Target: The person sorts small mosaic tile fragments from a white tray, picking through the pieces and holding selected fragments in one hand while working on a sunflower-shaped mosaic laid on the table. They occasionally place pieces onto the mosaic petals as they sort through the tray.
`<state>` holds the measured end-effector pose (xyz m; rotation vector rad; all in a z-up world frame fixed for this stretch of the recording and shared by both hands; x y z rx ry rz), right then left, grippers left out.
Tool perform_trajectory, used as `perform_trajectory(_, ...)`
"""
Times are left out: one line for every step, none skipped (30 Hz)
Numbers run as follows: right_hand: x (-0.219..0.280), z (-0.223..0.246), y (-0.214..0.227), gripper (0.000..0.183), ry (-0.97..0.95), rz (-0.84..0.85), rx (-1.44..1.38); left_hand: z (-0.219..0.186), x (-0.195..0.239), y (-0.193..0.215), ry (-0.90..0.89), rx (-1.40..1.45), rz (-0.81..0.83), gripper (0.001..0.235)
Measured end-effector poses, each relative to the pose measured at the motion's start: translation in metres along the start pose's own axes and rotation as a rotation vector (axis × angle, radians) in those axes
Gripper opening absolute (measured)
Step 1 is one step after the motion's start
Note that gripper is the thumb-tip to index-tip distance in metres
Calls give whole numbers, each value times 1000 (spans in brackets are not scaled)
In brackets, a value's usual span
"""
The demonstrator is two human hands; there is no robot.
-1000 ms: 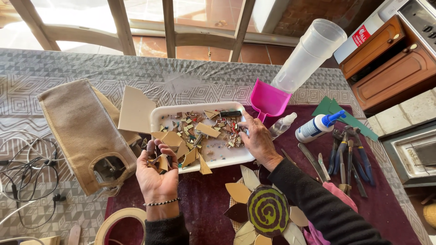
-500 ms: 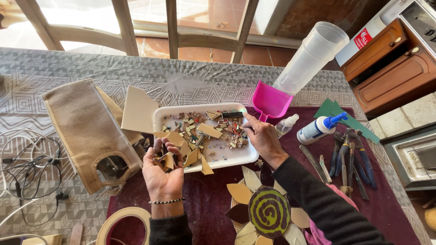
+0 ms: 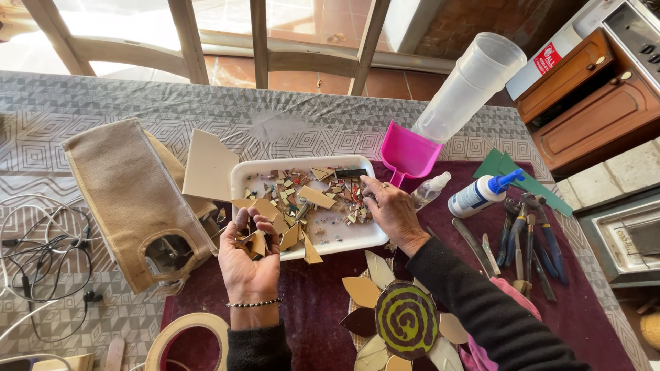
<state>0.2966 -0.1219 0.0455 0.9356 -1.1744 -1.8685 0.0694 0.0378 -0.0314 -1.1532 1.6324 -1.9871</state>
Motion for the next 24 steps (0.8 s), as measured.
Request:
perform_trajectory(-2, -1, -1, 50, -27, 10, -4, 1, -1, -1, 10, 7, 7, 25)
perform_trajectory(-4, -2, -2, 49, -55, 20, -8, 3, -2, -1, 20, 15, 13, 24)
perform_trajectory(-5, -4, -3, 49, -54, 21, -9, 4, -1, -1, 18, 15, 12, 24)
perform_trajectory(-5, -9, -4, 45, -89, 5, -68, 5, 1, -2, 15, 14, 14, 24)
perform_trajectory(-6, -15, -5, 41, -123, -12, -128, 5, 1, -2, 12, 12, 16, 23)
perform_trajectory(-3, -18, -9, 41, -123, -10, -129, 8, 3, -3, 10, 12, 15, 23)
perform_trajectory(-2, -23, -8, 40, -123, -54, -197, 9, 3, -5, -7, 5, 10, 23)
perform_trajectory(-2, -27, -8, 40, -123, -96, -265, 10, 4, -6, -25, -1, 5, 22)
perform_trajectory(-1, -25, -6, 40, -117, -93, -268, 12, 5, -6, -32, 1, 5, 22)
perform_trajectory(1, -32, -12, 40, -168, -57, -552, 16, 5, -7, -11, -5, 9, 22)
perform_trajectory(1, -36, -20, 40, -217, -17, -838, 19, 5, -8, 8, -13, 16, 23)
perform_trajectory(-1, -33, -20, 40, -210, -12, -842, 19, 6, -9, -2, -13, 17, 23)
perform_trajectory(-1, -35, -24, 39, -242, 6, -928, 23, 7, -8, 12, -22, 4, 24)
perform_trajectory(0, -36, -27, 37, -274, 24, -1013, 27, 8, -8, 25, -32, -10, 26)
perform_trajectory(-1, -23, -19, 37, -268, 27, -1015, 28, 7, -7, 20, -30, -8, 26)
perform_trajectory(0, -13, -13, 37, -313, 32, -997, 30, 6, -5, 36, -52, -13, 27)
perform_trajectory(1, -3, -8, 37, -359, 38, -980, 33, 5, -3, 52, -75, -20, 28)
perform_trajectory(2, 5, -5, 37, -354, 42, -982, 33, 4, -1, 45, -74, -20, 28)
perform_trajectory(0, 17, 2, 37, -283, 34, -951, 37, 3, -1, 73, -46, -13, 29)
perform_trajectory(-1, 29, 9, 37, -212, 26, -920, 41, 2, 0, 100, -19, -5, 30)
perform_trajectory(-1, 36, 10, 37, -208, 29, -922, 42, 3, 0, 94, -18, -5, 30)
perform_trajectory(-2, 47, 13, 36, -155, 29, -953, 45, 3, -1, 98, -40, -2, 32)
perform_trajectory(-2, 57, 15, 35, -103, 31, -985, 47, 5, 0, 101, -63, -1, 34)
perform_trajectory(-2, 70, 14, 35, -99, 36, -989, 46, 4, 3, 93, -62, -3, 34)
Point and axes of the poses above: each hand's wrist, its own x-axis away from the middle knuckle, its own y-axis out of the back of the hand, z = x × y, the point moved 9 cm from there along -x, towards the middle knuckle, and after that the axes turned 10 degrees about z, right-handed, at the moved point
